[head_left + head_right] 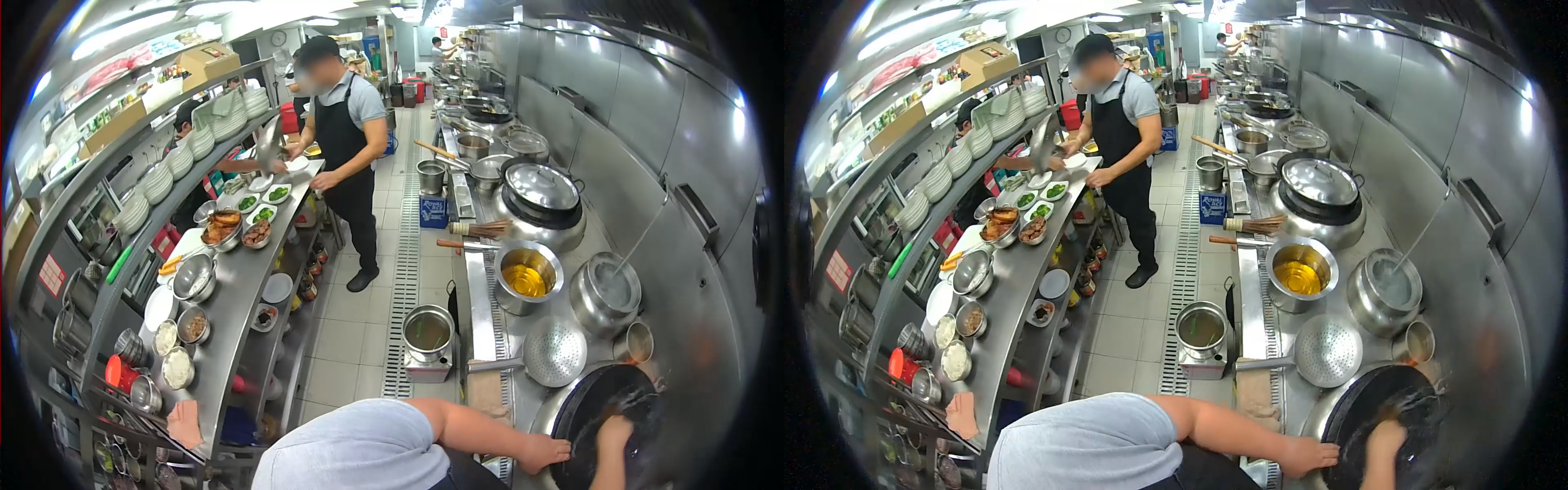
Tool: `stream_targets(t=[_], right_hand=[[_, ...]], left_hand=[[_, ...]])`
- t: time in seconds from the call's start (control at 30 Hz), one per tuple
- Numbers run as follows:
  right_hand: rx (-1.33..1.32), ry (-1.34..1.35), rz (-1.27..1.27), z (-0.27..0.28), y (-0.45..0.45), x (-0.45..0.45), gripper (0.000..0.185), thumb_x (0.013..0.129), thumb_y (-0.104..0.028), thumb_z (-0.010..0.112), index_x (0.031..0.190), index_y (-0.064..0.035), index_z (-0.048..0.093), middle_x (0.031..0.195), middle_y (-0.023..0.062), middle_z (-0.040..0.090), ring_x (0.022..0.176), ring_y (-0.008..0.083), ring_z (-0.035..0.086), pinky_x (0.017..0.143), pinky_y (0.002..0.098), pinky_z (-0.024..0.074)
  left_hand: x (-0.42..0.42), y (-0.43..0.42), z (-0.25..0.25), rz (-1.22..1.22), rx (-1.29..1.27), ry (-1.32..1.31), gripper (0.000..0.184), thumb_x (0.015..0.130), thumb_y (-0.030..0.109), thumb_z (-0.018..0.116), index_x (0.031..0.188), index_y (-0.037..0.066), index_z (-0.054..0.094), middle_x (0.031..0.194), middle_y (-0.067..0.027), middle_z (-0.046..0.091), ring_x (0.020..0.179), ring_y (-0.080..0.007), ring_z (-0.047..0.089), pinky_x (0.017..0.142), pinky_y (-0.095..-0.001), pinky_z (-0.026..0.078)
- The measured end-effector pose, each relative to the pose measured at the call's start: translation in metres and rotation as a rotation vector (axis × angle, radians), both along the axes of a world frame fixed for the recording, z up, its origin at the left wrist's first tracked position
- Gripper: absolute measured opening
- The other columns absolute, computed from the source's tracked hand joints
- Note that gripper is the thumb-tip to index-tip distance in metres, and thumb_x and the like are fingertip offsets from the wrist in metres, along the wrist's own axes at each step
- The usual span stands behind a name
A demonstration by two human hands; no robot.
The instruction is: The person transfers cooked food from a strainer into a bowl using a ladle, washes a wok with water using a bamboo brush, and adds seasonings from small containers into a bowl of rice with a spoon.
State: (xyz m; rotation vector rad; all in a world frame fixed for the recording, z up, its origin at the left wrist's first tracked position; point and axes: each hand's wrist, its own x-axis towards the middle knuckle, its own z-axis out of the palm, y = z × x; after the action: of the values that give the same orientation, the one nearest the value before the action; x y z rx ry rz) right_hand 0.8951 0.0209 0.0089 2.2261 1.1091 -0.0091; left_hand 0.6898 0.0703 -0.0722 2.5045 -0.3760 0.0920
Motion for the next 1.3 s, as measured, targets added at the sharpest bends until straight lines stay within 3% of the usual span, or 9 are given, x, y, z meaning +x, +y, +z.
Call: stream_targets(t=[0.07, 0.3, 0.47, 0.6, 0.67, 0.8, 0.93, 1.17, 1.3], right_hand=[[0.271, -0.35, 0.674, -0.199, -0.068, 0.119, 0.054, 0.09, -0.015, 0.048, 0.144, -0.0111, 0.042, 0.134, 0.0192, 0.053, 0.121, 0.0273, 0.056, 0.097, 0.0328, 0.0465], [0.273, -0.173, -0.125, -0.04, -0.023, 0.07, 0.021, 0.086, -0.015, 0.056, 0.08, -0.0099, 0.076, 0.084, 0.0095, 0.073, 0.078, 0.0232, 0.072, 0.066, 0.0278, 0.0542], [-0.294, 0.096, 0.178, -0.028, -0.044, 0.0, 0.021, 0.086, -0.018, 0.058, 0.084, -0.0066, 0.075, 0.085, 0.0141, 0.072, 0.085, 0.0279, 0.071, 0.071, 0.0365, 0.0554], [0.627, -0.052, -0.299, -0.022, -0.045, 0.073, 0.012, 0.074, -0.014, 0.073, 0.079, -0.0029, 0.072, 0.083, 0.0194, 0.07, 0.08, 0.036, 0.07, 0.072, 0.0425, 0.0555], [0.376, 0.031, -0.233, -0.017, -0.035, 0.047, 0.016, 0.075, -0.017, 0.071, 0.079, -0.0015, 0.072, 0.086, 0.0194, 0.07, 0.084, 0.0359, 0.069, 0.074, 0.0435, 0.055], [0.241, -0.239, 0.471, -0.158, -0.07, 0.06, 0.017, 0.082, -0.014, 0.06, 0.086, -0.0067, 0.075, 0.096, 0.0145, 0.072, 0.091, 0.0227, 0.071, 0.073, 0.0315, 0.0542], [0.467, 0.01, -0.225, -0.023, -0.021, 0.06, 0.018, 0.08, -0.012, 0.06, 0.084, -0.0019, 0.074, 0.085, 0.0174, 0.071, 0.082, 0.0304, 0.071, 0.072, 0.0379, 0.0552], [0.235, 0.077, 0.325, -0.001, -0.057, -0.039, 0.02, 0.082, -0.014, 0.056, 0.084, -0.0028, 0.071, 0.077, 0.0161, 0.069, 0.076, 0.0312, 0.069, 0.068, 0.0405, 0.0531], [0.572, 0.075, -0.206, -0.015, -0.028, 0.045, 0.025, 0.086, -0.013, 0.049, 0.084, -0.0023, 0.071, 0.086, 0.0209, 0.07, 0.083, 0.0358, 0.069, 0.072, 0.0459, 0.0542]], left_hand=[[0.008, 0.005, -0.002, 0.027, 0.004, -0.037, 0.079, 0.07, 0.017, 0.067, 0.138, -0.007, 0.035, 0.145, -0.0261, 0.033, 0.141, -0.0359, 0.026, 0.105, -0.04, 0.042], [-0.005, 0.003, 0.011, -0.006, -0.057, 0.009, 0.081, 0.068, 0.017, 0.068, 0.138, -0.007, 0.035, 0.146, -0.0245, 0.033, 0.141, -0.0367, 0.027, 0.106, -0.042, 0.041], [-0.005, 0.004, 0.007, 0.014, -0.022, 0.002, 0.083, 0.07, 0.017, 0.069, 0.14, -0.006, 0.032, 0.149, -0.0234, 0.03, 0.143, -0.0359, 0.024, 0.105, -0.0421, 0.041], [-0.006, 0.008, 0.015, -0.003, -0.038, 0.04, 0.085, 0.07, 0.019, 0.07, 0.141, -0.006, 0.031, 0.151, -0.0238, 0.028, 0.143, -0.0356, 0.023, 0.106, -0.0416, 0.04], [-0.009, 0.005, 0.016, 0.002, -0.033, 0.033, 0.086, 0.07, 0.02, 0.071, 0.142, -0.006, 0.031, 0.15, -0.0238, 0.028, 0.143, -0.0356, 0.023, 0.105, -0.0416, 0.04], [-0.004, 0.002, 0.003, 0.012, -0.008, -0.002, 0.085, 0.068, 0.018, 0.071, 0.14, -0.006, 0.033, 0.15, -0.0233, 0.029, 0.143, -0.0359, 0.023, 0.103, -0.0422, 0.043], [-0.01, 0.005, 0.023, 0.003, -0.056, 0.024, 0.079, 0.067, 0.015, 0.068, 0.137, -0.006, 0.036, 0.148, -0.0229, 0.031, 0.143, -0.0351, 0.023, 0.101, -0.0419, 0.046], [-0.016, 0.008, 0.029, 0.046, -0.193, -0.051, 0.07, 0.074, 0.007, 0.058, 0.139, -0.007, 0.036, 0.147, -0.0267, 0.033, 0.14, -0.0367, 0.03, 0.113, -0.0395, 0.033], [-0.016, 0.008, 0.028, 0.077, -0.076, -0.059, 0.069, 0.071, 0.006, 0.063, 0.136, -0.005, 0.041, 0.143, -0.0247, 0.039, 0.139, -0.0368, 0.032, 0.111, -0.0415, 0.036]])
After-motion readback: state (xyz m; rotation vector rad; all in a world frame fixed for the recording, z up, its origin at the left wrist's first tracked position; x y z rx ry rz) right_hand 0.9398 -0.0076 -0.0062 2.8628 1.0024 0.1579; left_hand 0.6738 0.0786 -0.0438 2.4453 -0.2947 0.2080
